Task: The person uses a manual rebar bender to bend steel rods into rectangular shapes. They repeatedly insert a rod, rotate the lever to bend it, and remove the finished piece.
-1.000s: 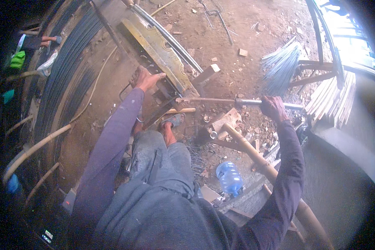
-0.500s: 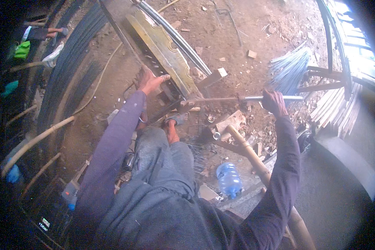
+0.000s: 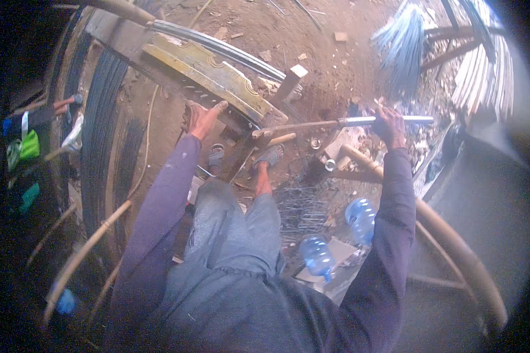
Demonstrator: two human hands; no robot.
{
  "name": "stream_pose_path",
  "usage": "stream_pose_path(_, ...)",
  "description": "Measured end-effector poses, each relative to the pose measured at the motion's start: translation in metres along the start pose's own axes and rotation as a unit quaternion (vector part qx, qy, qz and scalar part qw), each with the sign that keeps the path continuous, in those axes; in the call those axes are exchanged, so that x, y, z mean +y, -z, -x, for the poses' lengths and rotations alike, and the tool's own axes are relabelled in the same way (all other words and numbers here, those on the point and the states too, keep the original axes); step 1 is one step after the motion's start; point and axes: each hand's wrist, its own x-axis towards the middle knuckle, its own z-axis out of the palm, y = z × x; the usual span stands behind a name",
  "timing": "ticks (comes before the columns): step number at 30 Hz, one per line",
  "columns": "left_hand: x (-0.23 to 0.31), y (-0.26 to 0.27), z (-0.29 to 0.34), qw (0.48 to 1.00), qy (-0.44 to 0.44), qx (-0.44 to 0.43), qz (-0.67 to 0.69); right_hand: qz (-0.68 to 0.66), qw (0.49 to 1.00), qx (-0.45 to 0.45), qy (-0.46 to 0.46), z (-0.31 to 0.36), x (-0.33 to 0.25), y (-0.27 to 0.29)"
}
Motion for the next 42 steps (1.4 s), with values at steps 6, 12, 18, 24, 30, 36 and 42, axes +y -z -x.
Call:
stream_pose_path(6,0.005,0.004,0.008,1.0,-0.008,0.004,-0.003,-0.009,0.987,-0.011,-0.163,0.13,-0.084,-0.026)
stream_pose_path(12,0.004,-0.002,0.013,0.994,-0.041,0.091,-0.045,-0.015,0.91,-0.071,-0.407,0.242,-0.25,-0.042)
stream_pose_path(18,0.001,-0.003,0.009,0.997,-0.056,0.061,-0.002,-0.007,0.81,-0.078,-0.581,0.253,-0.397,-0.013)
stream_pose_path(24,-0.015,-0.023,-0.017,0.993,-0.082,0.062,0.06,-0.062,0.699,-0.044,-0.711,0.2,-0.555,-0.004)
stream_pose_path(30,-0.025,-0.031,-0.053,0.991,-0.126,-0.04,0.013,-0.059,0.739,-0.017,-0.671,0.21,-0.577,0.014)
stream_pose_path(36,-0.07,0.031,-0.072,0.961,-0.216,-0.172,0.033,-0.098,0.791,0.09,-0.597,0.253,-0.529,0.052)
stream_pose_path(42,-0.017,0.106,-0.036,0.873,0.013,-0.436,0.22,-0.191,0.692,0.011,-0.696,0.295,-0.57,0.051)
